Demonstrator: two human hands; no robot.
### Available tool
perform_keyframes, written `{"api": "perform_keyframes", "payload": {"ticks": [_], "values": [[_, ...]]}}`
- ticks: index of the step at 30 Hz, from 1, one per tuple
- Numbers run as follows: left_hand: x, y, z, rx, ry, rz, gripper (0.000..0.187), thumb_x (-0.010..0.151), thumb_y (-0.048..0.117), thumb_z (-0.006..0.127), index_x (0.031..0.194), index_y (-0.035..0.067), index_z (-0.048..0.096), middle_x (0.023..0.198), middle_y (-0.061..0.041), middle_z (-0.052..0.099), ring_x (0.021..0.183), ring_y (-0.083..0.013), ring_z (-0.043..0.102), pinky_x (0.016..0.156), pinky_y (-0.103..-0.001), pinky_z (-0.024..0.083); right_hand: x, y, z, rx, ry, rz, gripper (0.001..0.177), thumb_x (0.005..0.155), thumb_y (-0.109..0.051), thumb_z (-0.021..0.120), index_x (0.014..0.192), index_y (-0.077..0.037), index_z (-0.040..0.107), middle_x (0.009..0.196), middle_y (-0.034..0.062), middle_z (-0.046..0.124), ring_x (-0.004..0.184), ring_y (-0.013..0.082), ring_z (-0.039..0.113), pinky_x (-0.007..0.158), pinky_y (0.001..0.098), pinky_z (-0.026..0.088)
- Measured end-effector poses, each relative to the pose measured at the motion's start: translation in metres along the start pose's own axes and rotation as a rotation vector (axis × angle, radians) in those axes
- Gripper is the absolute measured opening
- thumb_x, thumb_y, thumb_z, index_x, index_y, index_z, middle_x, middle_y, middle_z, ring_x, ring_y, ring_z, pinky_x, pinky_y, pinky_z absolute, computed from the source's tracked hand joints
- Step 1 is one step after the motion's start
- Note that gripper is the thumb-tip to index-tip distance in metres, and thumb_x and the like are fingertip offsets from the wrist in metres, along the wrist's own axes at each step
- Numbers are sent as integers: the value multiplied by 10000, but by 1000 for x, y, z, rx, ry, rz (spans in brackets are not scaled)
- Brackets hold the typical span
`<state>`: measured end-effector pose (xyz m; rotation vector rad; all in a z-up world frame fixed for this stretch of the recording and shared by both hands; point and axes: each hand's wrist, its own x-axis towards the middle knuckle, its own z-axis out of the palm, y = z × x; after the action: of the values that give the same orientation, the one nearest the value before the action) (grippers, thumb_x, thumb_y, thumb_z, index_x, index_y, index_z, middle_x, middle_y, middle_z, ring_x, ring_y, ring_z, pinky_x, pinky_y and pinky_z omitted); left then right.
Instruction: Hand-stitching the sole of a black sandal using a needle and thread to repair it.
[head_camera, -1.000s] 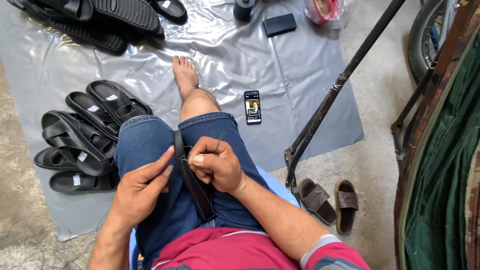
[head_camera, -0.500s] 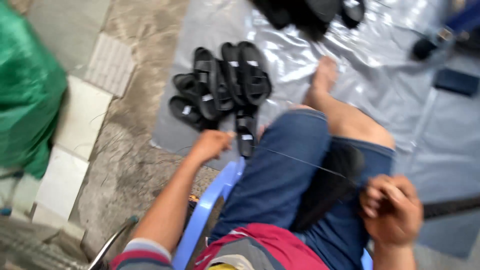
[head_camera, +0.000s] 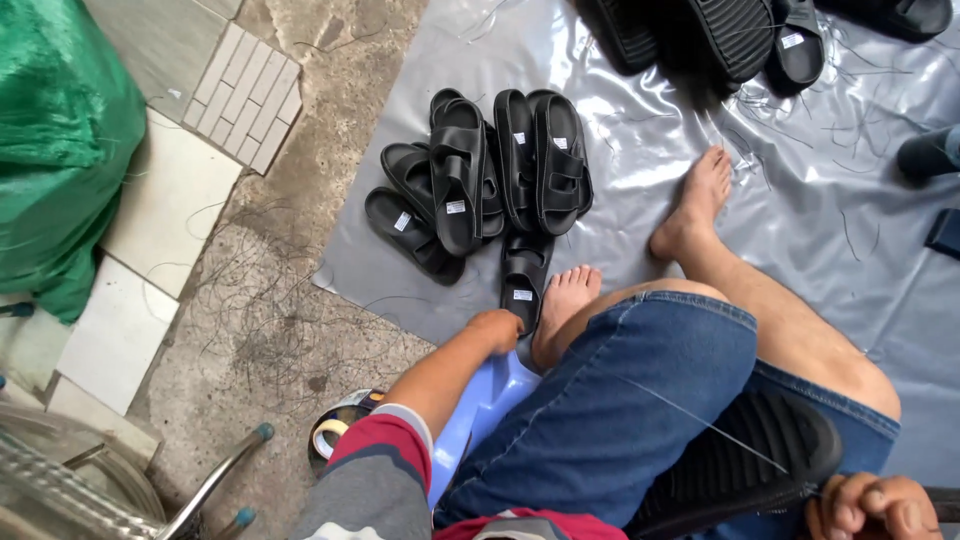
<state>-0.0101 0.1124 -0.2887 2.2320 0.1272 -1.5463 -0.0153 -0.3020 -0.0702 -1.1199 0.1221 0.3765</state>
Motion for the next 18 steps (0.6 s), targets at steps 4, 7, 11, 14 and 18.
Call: {"api": "perform_keyframes", "payload": {"ticks": [4,7,11,14,18], "values": [[1,13,-7,-57,-12,13,443,827,280,416,1259,322,503,1318,-36,435,1160,-227,490,976,-358,378,-6,9,-26,-61,-5,-17,208,1012,-256,455,974,-115,603,713,57,558,515,164,432,345,279,380],[14,4,1,-208,31,17,483,814,212,395,1289,274,451,1490,33,177,1200,-271,445,988,-373,363,-5,13,-35,-294,175,31,216,1045,-385,461,990,-205,567,745,22,556,488,172,436,384,329,397],[73,-34,40,-354,303,132,385,775,269,476,1147,212,557,1204,-96,460,992,-251,551,841,-372,420,9,11,16,432,-58,141,111,929,-198,543,913,-96,502,686,51,372,519,160,332,364,266,264],[18,-10,-11,-418,326,146,360,775,259,442,1080,195,625,1056,-87,641,926,-261,605,764,-369,457,11,4,66,563,63,178,206,906,-215,543,782,-137,398,661,3,275,460,118,262,341,214,210],[-82,18,-69,-562,947,479,210,868,60,505,1015,99,651,1013,-155,647,977,-352,579,838,-439,445,30,3,96,312,-6,-136,323,941,-248,337,1074,-1,498,972,152,582,430,78,421,339,175,305]]}}
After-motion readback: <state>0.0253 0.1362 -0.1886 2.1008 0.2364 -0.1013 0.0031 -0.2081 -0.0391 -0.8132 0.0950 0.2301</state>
